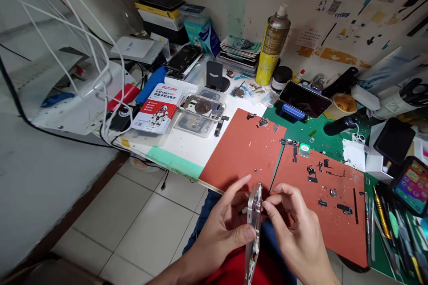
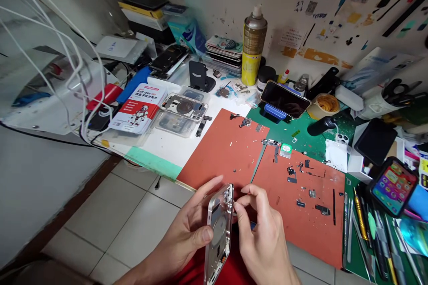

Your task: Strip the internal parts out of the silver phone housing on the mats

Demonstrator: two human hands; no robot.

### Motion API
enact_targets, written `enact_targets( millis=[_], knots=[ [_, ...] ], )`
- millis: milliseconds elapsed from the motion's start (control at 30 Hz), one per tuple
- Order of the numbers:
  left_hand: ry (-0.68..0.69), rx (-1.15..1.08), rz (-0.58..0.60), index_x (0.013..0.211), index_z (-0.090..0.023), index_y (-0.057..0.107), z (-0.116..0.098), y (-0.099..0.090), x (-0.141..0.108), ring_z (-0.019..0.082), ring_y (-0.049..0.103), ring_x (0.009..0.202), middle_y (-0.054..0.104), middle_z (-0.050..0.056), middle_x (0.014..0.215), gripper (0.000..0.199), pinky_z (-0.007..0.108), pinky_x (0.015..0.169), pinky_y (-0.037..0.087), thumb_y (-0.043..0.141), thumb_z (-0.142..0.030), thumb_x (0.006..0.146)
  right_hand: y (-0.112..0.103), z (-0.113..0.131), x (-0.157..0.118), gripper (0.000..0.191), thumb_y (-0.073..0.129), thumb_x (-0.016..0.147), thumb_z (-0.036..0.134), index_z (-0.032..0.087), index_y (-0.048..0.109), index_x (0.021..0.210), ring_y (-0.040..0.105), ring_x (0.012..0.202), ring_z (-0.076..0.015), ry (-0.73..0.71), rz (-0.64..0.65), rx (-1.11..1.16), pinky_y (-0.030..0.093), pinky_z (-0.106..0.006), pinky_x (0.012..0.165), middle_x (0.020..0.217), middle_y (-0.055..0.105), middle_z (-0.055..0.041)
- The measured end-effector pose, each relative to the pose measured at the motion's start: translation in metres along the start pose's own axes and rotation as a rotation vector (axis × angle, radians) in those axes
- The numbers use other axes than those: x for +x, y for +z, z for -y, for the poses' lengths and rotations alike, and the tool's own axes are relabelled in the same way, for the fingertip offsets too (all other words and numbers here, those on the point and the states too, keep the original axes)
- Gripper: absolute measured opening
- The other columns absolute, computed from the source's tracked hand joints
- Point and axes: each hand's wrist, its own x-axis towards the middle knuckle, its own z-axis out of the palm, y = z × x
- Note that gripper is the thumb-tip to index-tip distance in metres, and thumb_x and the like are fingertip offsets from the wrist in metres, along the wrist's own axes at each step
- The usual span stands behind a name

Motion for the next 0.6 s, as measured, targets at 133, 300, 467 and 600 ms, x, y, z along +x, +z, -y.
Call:
enact_targets(
  millis=[133, 300, 467, 600],
  knots=[
    [0.004, 0.031, -0.012, 0.149, -0.046, 0.059, -0.0001, 0.0014, -0.0014, 0.021, 0.069, 0.116, 0.071, 0.004, 0.133, 0.074, 0.029, 0.097, 0.055, 0.092, -0.038, 0.083, -0.0009, 0.0001, 0.0000, 0.018, 0.056, 0.107, 0.026, 0.031, 0.051, 0.123, 0.071, 0.074, -0.0101, 0.010, -0.007, 0.003, 0.058, -0.020, 0.068, 0.088, 0.075, 0.0060],
    [0.002, 0.059, -0.006, 0.147, -0.049, 0.060, -0.0032, 0.0040, -0.0010, 0.021, 0.069, 0.117, 0.071, 0.003, 0.131, 0.074, 0.032, 0.100, 0.054, 0.092, -0.038, 0.082, -0.0007, 0.0001, 0.0005, 0.017, 0.057, 0.107, 0.026, 0.030, 0.051, 0.123, 0.071, 0.072, -0.0098, 0.007, -0.016, -0.003, 0.058, -0.020, 0.067, 0.087, 0.075, 0.0061],
    [0.003, 0.074, -0.009, 0.146, -0.049, 0.062, -0.0053, 0.0063, 0.0000, 0.021, 0.070, 0.115, 0.071, 0.003, 0.128, 0.072, 0.033, 0.099, 0.055, 0.093, -0.036, 0.082, -0.0022, -0.0004, 0.0002, 0.016, 0.056, 0.108, 0.028, 0.028, 0.052, 0.123, 0.072, 0.073, -0.0126, 0.025, -0.001, 0.025, 0.058, -0.024, 0.068, 0.088, 0.075, 0.0031],
    [0.009, 0.070, -0.012, 0.146, -0.049, 0.062, -0.0033, 0.0056, 0.0001, 0.020, 0.069, 0.112, 0.071, 0.003, 0.125, 0.070, 0.033, 0.100, 0.054, 0.092, -0.038, 0.083, -0.0031, -0.0024, -0.0007, 0.014, 0.055, 0.108, 0.029, 0.028, 0.051, 0.122, 0.072, 0.075, -0.0137, 0.060, 0.021, 0.033, 0.057, -0.026, 0.068, 0.089, 0.074, 0.0025]
  ],
)
